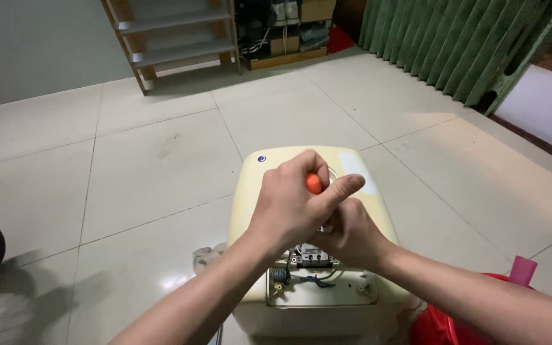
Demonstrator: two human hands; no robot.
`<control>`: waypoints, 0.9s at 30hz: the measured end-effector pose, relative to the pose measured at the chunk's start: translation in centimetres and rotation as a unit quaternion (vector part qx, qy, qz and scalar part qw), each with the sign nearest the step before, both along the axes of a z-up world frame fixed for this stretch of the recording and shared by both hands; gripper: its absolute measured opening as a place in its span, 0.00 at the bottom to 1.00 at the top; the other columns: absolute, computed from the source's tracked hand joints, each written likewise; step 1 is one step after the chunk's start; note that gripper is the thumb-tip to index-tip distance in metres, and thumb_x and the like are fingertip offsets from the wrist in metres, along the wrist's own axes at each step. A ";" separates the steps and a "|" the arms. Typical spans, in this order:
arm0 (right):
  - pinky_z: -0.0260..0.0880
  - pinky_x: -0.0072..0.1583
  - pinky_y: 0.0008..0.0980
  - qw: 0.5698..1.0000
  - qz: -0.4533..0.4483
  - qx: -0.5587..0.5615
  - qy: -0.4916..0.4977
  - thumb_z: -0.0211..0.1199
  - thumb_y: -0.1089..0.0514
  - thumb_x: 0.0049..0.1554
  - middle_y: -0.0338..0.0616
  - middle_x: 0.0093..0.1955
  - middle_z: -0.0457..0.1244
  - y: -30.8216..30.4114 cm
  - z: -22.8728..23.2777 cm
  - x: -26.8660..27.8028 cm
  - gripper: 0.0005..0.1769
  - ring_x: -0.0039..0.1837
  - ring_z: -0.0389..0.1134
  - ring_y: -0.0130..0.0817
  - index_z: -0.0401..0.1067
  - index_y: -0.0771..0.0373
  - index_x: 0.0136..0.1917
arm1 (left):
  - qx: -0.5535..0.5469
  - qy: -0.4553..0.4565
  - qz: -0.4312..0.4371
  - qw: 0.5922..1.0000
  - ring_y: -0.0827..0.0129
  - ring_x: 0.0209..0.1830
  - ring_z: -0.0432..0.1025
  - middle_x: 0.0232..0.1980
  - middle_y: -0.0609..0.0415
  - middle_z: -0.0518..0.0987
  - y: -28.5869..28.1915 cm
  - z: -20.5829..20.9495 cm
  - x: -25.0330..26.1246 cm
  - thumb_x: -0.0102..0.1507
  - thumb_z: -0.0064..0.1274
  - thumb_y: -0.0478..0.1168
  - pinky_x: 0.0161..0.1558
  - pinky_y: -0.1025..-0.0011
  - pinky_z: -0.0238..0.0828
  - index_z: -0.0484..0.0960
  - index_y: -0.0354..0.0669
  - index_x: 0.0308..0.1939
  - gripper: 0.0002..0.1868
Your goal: Disassembling the internal components of a water heater using a screwdriver and a wrench.
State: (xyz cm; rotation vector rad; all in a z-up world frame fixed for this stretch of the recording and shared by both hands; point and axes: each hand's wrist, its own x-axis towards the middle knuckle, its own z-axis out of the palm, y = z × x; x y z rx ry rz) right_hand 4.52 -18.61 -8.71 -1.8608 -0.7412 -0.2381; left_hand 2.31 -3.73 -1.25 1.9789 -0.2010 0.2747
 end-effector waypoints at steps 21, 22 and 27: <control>0.81 0.46 0.41 0.992 0.082 0.025 0.097 0.81 0.69 0.43 0.57 0.38 0.76 0.2 1.3 -0.2 0.16 0.41 0.80 0.42 0.79 0.74 0.44 | -0.043 -0.005 -0.176 0.983 0.72 0.26 0.69 0.19 0.59 0.74 1.5 -0.2 1.6 0.66 0.51 0.62 0.36 0.72 0.73 0.77 0.50 0.23 0.26; 0.81 0.49 0.42 0.983 0.116 0.053 0.132 0.79 0.71 0.45 0.54 0.41 0.75 0.2 1.2 0.1 0.15 0.46 0.79 0.42 0.79 0.72 0.46 | -0.030 -0.025 -0.163 0.986 0.68 0.27 0.71 0.20 0.55 0.75 1.5 -0.1 1.6 0.68 0.49 0.61 0.38 0.68 0.74 0.80 0.51 0.27 0.23; 0.79 0.57 0.50 0.953 0.179 0.091 0.228 0.70 0.74 0.51 0.53 0.50 0.73 -1.5 -3.8 3.3 0.16 0.57 0.74 0.46 0.79 0.71 0.55 | 0.244 -0.274 0.099 0.925 0.54 0.31 0.77 0.26 0.56 0.74 -0.4 -1.7 1.4 0.69 0.46 0.61 0.40 0.55 0.71 0.75 0.53 0.31 0.21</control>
